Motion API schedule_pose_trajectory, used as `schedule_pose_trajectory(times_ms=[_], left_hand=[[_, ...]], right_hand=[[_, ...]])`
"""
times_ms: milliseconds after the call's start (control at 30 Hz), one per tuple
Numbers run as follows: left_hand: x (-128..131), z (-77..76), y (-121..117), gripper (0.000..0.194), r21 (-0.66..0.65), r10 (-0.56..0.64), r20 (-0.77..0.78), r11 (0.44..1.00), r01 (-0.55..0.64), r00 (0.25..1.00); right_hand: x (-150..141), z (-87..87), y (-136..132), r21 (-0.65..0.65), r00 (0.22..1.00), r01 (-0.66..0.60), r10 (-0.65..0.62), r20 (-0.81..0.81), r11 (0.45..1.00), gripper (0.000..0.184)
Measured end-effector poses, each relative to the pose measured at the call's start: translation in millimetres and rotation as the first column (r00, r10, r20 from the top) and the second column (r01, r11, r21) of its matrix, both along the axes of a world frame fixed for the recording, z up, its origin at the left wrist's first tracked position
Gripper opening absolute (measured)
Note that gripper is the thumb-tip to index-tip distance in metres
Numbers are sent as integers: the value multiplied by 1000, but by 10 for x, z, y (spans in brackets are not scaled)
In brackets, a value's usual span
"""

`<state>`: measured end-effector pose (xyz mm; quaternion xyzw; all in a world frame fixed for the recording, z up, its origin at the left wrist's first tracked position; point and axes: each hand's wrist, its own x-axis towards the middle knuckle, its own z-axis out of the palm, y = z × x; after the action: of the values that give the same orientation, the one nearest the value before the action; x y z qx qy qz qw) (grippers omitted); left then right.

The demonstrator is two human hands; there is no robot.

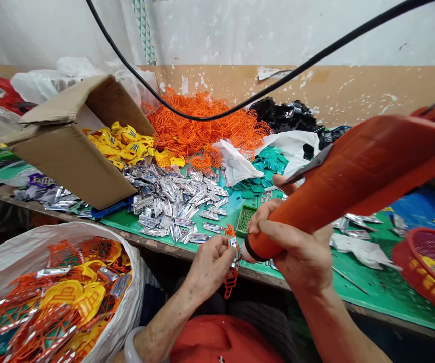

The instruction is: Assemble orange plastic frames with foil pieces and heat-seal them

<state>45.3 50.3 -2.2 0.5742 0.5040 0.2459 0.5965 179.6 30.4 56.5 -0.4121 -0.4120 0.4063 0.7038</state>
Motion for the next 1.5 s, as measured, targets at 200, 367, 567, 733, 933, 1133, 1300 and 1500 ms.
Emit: schedule_pose_trajectory(times_ms=[200,367,567,733,933,1133,1300,1500], left_hand=[[-16,-37,0,25,17,-10,9,1000,10,1000],[-19,-29,-2,25,22,-12,0,1000,12,1000],[-21,25,-8,23,133,-28,-83,990,38,996],[-20,19,17,17,277,-19,-161,959,64,987],[-49,-17,52,19,281,-42,-222,954,105,974],[-55,-15,88,30,180,-109,-51,977,116,993],[-53,-35,99,28,97,-127,59,988,120,990],[-65,-36,107,20,53,-142,87,989,138,986]], right_hand=[[-15,-36,12,-25,1000,-6,6,21,1000,12],[-35,-23,4,-33,1000,14,-14,18,999,11],[-71,-14,-2,-38,1000,25,-25,5,999,13],[-100,-34,-13,-18,999,20,-19,26,1000,12],[-127,-17,-19,-9,1000,16,-16,0,1000,9],[-131,-3,-35,-4,1000,2,-2,1,1000,11],[-161,10,-37,-14,999,27,-26,32,1000,10],[-209,13,-32,-29,995,44,-41,86,999,10]])
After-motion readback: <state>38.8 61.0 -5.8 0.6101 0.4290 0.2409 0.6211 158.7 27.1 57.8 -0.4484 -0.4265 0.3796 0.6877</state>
